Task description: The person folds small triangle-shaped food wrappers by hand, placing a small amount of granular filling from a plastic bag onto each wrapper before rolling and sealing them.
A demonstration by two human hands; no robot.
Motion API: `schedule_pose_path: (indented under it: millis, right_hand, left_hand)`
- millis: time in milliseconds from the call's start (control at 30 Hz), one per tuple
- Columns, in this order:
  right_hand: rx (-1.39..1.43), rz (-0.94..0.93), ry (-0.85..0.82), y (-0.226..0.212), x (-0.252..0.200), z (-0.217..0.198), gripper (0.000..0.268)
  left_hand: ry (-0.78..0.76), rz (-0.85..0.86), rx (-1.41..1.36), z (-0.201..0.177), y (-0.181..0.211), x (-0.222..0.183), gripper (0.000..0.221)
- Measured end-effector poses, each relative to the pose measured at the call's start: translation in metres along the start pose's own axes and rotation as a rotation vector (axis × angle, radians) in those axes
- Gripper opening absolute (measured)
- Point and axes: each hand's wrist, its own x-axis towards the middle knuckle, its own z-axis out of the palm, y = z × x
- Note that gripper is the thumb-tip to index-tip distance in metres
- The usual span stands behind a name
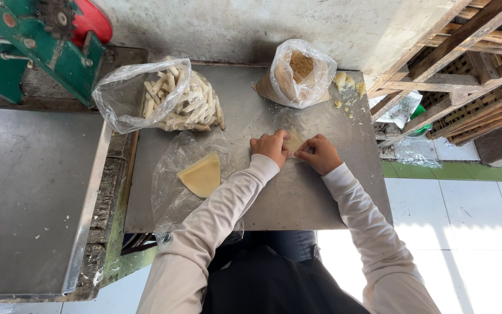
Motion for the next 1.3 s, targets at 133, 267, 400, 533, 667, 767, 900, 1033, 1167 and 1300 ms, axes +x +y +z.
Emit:
schedule_pose_path:
  millis: [133, 267, 400, 533, 667, 767, 900, 1033, 1167, 1300]
  right_hand:
    - [0.043, -0.212, 0.076, 0.002, -0.001, -0.002, 0.016]
    - [-0.175, -0.42, 0.106, 0.003, -0.012, -0.006, 0.016]
    - [-0.137, -0.275, 0.14, -0.001, -0.008, -0.001, 0.011]
    - [-0.02, -0.068, 0.129, -0.005, 0.002, 0.0, 0.016]
    - [-0.146, -0.332, 0.151, -0.004, -0.004, -0.005, 0.009]
    - [-0.146, -0.357, 0.145, -0.004, -0.006, -0.007, 0.014]
    - [-0.216, -0.323, 0.158, -0.004, -0.008, 0.0, 0.008]
    - [-0.101, -0.291, 0.225, -0.007, -0.007, 0.004, 0.016]
    - [-0.151, -0.343, 0.247, -0.012, -0.013, 0.001, 0.014]
    - [-0.18, -0.393, 0.23, -0.012, -0.018, 0.001, 0.015]
  left_hand:
    - [0.03, 0.202, 0.125, 0.002, -0.005, -0.007, 0.023]
    - [0.15, 0.449, 0.242, 0.005, -0.013, -0.013, 0.03]
    - [0.004, 0.086, 0.129, 0.006, -0.004, 0.003, 0.025]
    - [-0.026, -0.162, -0.101, 0.003, -0.005, 0.015, 0.033]
    - [0.169, 0.282, 0.144, 0.012, -0.014, 0.0, 0.024]
    - [0.192, 0.375, 0.142, 0.012, -0.021, -0.003, 0.027]
    - [0.07, 0.135, 0.064, 0.013, -0.016, -0.001, 0.024]
    - [0.051, -0.056, -0.096, 0.01, -0.012, 0.002, 0.036]
    - [0.156, 0.146, -0.005, 0.01, -0.012, -0.004, 0.025]
    - [0.14, 0.215, 0.058, 0.008, -0.014, -0.009, 0.026]
